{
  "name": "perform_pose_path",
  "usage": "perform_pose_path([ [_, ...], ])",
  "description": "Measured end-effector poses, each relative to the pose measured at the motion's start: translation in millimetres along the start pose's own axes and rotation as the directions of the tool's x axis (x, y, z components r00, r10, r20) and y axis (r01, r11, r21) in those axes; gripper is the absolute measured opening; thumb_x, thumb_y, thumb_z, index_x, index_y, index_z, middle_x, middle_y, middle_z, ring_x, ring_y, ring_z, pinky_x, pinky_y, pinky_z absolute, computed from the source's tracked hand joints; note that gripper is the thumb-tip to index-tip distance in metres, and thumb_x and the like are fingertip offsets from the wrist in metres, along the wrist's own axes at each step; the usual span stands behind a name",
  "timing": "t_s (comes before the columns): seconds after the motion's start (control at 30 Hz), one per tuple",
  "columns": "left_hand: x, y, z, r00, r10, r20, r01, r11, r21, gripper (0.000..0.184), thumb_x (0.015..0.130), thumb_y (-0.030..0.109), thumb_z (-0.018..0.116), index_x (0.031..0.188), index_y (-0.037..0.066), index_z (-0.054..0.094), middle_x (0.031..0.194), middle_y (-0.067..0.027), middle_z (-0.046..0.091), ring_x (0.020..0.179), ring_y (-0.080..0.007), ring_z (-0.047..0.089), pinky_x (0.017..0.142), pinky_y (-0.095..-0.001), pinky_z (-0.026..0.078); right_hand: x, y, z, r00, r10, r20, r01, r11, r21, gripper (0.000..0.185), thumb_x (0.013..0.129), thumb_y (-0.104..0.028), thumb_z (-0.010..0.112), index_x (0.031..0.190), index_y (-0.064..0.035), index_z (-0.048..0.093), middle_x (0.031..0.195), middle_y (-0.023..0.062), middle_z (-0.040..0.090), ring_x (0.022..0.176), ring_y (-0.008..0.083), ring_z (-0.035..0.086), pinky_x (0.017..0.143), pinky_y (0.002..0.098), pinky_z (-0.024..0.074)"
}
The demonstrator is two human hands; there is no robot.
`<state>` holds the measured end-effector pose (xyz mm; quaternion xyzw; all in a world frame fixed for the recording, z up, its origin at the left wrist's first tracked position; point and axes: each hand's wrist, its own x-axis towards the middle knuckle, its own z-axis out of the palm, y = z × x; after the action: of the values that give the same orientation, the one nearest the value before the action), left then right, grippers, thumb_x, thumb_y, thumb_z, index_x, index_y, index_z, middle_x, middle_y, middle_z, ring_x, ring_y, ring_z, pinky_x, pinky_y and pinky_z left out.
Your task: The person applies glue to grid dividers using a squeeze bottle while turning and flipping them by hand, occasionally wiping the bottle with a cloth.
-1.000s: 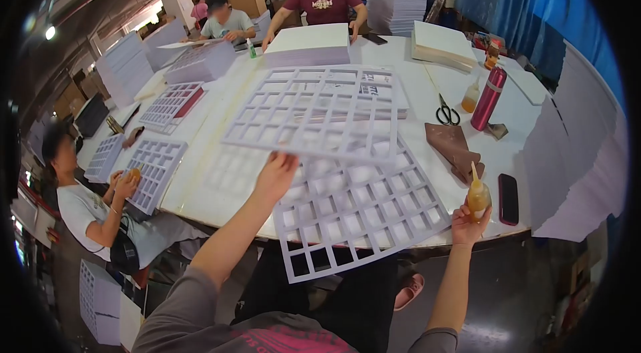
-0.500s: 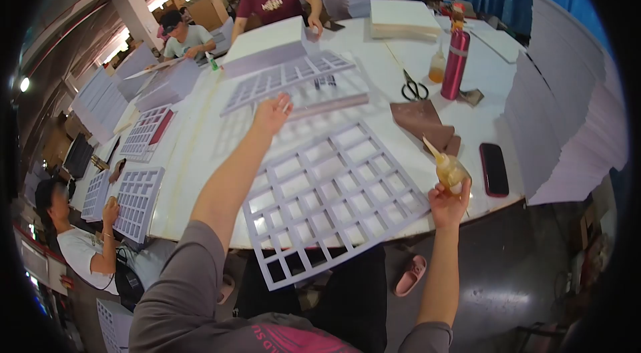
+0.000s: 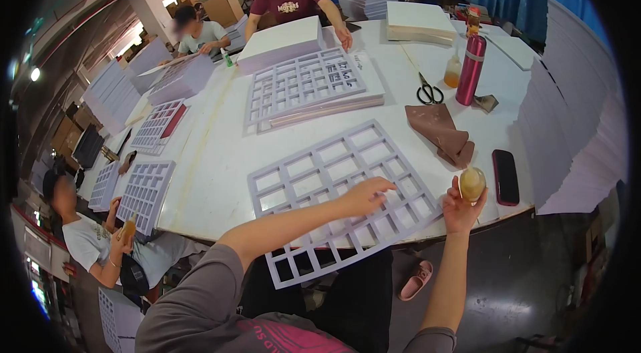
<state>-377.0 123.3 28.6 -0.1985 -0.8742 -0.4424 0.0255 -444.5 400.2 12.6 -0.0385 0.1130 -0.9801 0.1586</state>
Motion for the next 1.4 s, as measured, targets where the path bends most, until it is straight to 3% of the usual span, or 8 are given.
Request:
perform_pose_path([
  [0.17,13,42,25,0.997,0.075,0.029,-0.078,0.989,0.127,0.072,0.076,0.02,0.067,0.136,0.003,0.032,0.137,-0.0218,0.036,0.125,-0.0372,0.036,0.103,-0.0431,0.033,0,-11,-34,0.96,0.083,0.269,-0.171,0.93,0.325,0.078,0.084,-0.038,0.061,0.137,0.0068,0.026,0.114,0.0167,0.05,0.063,0.011,0.037,0.047,0.0172,0.0377],
  [0.53,-15,60,20,0.985,0.171,-0.02,-0.17,0.985,0.038,0.102,0.07,0.036,0.075,0.143,0.004,0.012,0.143,-0.0229,0.024,0.133,-0.0377,0.025,0.109,-0.0438,0.023,-40,26,32,0.991,-0.063,-0.117,0.034,0.971,-0.235,0.06,0.089,-0.047,0.051,0.122,0.0033,0.048,0.104,0.0224,0.059,0.063,0.0144,0.058,0.054,0.0195,0.0534],
  [0.63,-39,82,8,0.996,0.081,-0.041,-0.082,0.996,-0.02,0.107,0.069,0.032,0.079,0.145,0.009,0.007,0.145,-0.0175,0.024,0.134,-0.0303,0.025,0.107,-0.0416,0.027,-74,65,52,0.987,0.081,-0.139,-0.117,0.955,-0.273,0.052,0.087,-0.052,0.049,0.118,-0.0109,0.052,0.097,0.0051,0.062,0.068,0.0128,0.06,0.05,0.0221,0.0475],
  [0.8,-80,86,3,0.933,-0.358,0.047,0.298,0.69,-0.659,0.078,0.07,0.009,0.076,0.135,0.007,0.034,0.129,-0.0095,0.049,0.117,-0.021,0.049,0.099,-0.0363,0.04,-109,115,71,0.787,0.534,-0.309,-0.608,0.584,-0.537,0.056,0.09,-0.052,0.046,0.111,-0.0016,0.056,0.076,0.0082,0.063,0.062,0.0171,0.06,0.06,0.0282,0.0492],
  [0.93,-135,61,-6,0.883,-0.435,-0.177,0.193,0.681,-0.707,0.062,0.07,0.009,0.077,0.124,0.005,0.044,0.113,-0.0061,0.056,0.101,-0.0159,0.056,0.089,-0.0322,0.046,-66,84,20,0.996,-0.088,0.009,0.027,0.212,-0.977,0.025,0.082,-0.022,0.066,0.096,-0.0014,0.064,0.08,0.0057,0.063,0.074,0.0183,0.059,0.065,0.0264,0.0465],
  [1.07,-162,59,-6,0.864,-0.483,-0.144,0.278,0.695,-0.663,0.061,0.071,0.009,0.076,0.123,0.006,0.044,0.114,-0.007,0.055,0.105,-0.017,0.054,0.09,-0.0338,0.045,11,8,-10,0.782,-0.567,0.258,0.182,-0.189,-0.965,0.032,0.075,-0.021,0.069,0.103,-0.0068,0.064,0.097,0.0113,0.056,0.096,0.0247,0.053,0.083,0.0358,0.045],
  [1.13,-161,71,1,0.81,-0.579,-0.096,0.356,0.615,-0.704,0.064,0.07,0.011,0.077,0.124,0.007,0.044,0.115,-0.0072,0.054,0.108,-0.0171,0.052,0.093,-0.0342,0.043,50,-14,-54,0.742,-0.442,0.504,0.234,-0.534,-0.813,0.037,0.072,-0.021,0.07,0.108,-0.0129,0.064,0.114,0.0137,0.051,0.106,0.0307,0.047,0.09,0.0423,0.0408],
  [1.4,-158,69,17,0.88,-0.403,-0.253,0.264,0.856,-0.445,0.075,0.066,0.013,0.082,0.128,0.007,0.041,0.112,-0.0048,0.054,0.108,-0.015,0.051,0.095,-0.0316,0.039,76,6,-33,0.816,-0.465,0.345,-0.094,-0.694,-0.714,0.043,0.075,-0.018,0.068,0.117,-0.0135,0.059,0.128,0.0127,0.049,0.119,0.0296,0.043,0.094,0.0447,0.0379],
])
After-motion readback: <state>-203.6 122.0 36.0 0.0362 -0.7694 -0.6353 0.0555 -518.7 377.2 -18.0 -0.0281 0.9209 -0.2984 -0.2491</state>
